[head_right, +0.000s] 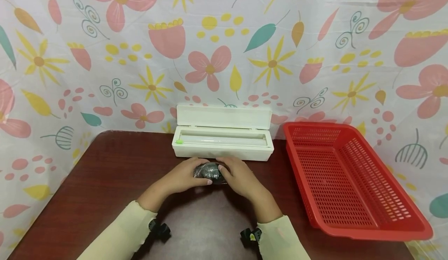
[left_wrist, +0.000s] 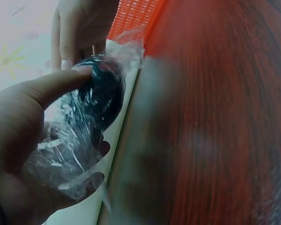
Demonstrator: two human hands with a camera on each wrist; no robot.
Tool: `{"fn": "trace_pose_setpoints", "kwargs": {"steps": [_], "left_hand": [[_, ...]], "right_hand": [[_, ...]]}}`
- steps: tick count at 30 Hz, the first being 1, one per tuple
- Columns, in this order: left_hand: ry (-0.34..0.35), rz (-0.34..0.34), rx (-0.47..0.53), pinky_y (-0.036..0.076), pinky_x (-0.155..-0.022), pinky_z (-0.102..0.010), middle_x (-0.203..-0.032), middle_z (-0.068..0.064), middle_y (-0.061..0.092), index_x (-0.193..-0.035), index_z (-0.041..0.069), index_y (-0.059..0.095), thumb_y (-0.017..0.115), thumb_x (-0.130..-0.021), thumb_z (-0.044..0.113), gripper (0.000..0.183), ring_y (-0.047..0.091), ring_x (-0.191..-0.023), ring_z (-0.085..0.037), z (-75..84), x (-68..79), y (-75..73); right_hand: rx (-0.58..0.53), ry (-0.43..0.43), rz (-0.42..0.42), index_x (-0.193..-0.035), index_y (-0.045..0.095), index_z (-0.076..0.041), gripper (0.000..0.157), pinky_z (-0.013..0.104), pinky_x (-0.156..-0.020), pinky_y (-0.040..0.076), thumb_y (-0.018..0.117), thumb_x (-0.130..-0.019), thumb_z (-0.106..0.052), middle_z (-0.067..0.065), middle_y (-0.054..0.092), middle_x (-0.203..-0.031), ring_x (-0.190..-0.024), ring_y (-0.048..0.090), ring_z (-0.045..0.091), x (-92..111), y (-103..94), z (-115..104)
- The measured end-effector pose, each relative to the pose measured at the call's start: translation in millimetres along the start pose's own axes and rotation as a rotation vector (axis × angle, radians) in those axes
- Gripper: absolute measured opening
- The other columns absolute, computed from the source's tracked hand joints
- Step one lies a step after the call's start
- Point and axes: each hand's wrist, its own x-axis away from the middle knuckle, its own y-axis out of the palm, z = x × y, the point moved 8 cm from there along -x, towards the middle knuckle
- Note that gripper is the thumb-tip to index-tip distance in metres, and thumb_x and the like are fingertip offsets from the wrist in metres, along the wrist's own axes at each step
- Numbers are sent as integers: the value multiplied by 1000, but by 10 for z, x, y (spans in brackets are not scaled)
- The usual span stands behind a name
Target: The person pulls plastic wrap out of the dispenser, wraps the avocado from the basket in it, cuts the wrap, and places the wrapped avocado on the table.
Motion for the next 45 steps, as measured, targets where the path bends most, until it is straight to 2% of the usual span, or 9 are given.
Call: {"fn": "trace_pose_setpoints", "kwargs": {"steps": [6, 11, 13, 19, 23, 28, 31, 39, 45], "left_hand": [[-28, -15, 77, 52, -88, -33, -119, 5, 68, -136, 24, 61, 68, -89, 59, 59, 62, -99, -10, -19, -4, -1], [-89, -62, 178, 56, -59, -35, -107, 5, 69, -134, 29, 61, 62, -90, 66, 57, 64, -65, -15, -48, 13, 49], [-95, -68, 204, 55, -54, -36, -100, 4, 69, -131, 30, 62, 61, -90, 67, 55, 63, -58, -17, -39, 16, 54], [-88, -51, 223, 54, -57, -34, -87, 4, 68, -125, 30, 63, 59, -90, 69, 53, 62, -59, -15, 0, 13, 23], [-86, -36, 214, 55, -58, -33, -90, 4, 68, -124, 29, 64, 58, -90, 69, 53, 63, -60, -14, 19, 14, -7], [-71, -2, 181, 54, -72, -29, -96, 8, 69, -121, 27, 67, 59, -92, 67, 50, 64, -76, -9, 41, 16, -43], [-67, 9, 200, 54, -74, -30, -96, 7, 69, -118, 27, 68, 60, -93, 64, 46, 63, -79, -10, 46, 20, -64], [-60, 23, 303, 54, -68, -32, -86, 4, 68, -113, 27, 69, 62, -95, 55, 34, 61, -71, -12, 46, 31, -160], [-59, 50, 330, 54, -81, -34, -96, 5, 69, -119, 26, 68, 62, -96, 55, 38, 63, -84, -13, 35, 26, -198]], "right_hand": [[3, -28, 54, -136, 62, -11, 36, 51, -109, 45, 56, -104, -26, 6, 63, -135, -130, 57, 26, 11, -58, -53], [-15, -26, 77, -139, 61, -14, 39, 51, -110, 44, 52, -106, -32, 3, 62, -139, -134, 55, 24, 20, -90, -85], [-17, -41, 80, -140, 60, -14, 40, 52, -111, 44, 50, -106, -34, 4, 62, -140, -134, 54, 25, 18, -86, -105], [25, -56, 75, -142, 58, -16, 43, 53, -111, 43, 46, -107, -37, 4, 61, -141, -136, 54, 26, 12, -40, -126], [56, -36, 81, -140, 60, -18, 43, 51, -109, 46, 43, -108, -40, 1, 65, -136, -132, 58, 23, 14, -34, -115], [73, -10, 101, -138, 63, -17, 44, 51, -105, 49, 38, -109, -40, 2, 68, -131, -127, 61, 23, 22, -63, -93], [48, -6, 118, -135, 65, -15, 43, 51, -105, 49, 38, -110, -38, 3, 68, -129, -126, 62, 24, 21, -88, -77], [-3, -27, 200, -126, 69, -13, 38, 50, -104, 49, 39, -110, -31, 6, 71, -123, -120, 63, 25, 15, -182, -30], [-111, 35, 297, -111, 72, -16, 36, 46, -92, 52, 41, -110, -33, 2, 73, -105, -102, 65, 18, 37, -258, 46]]}}
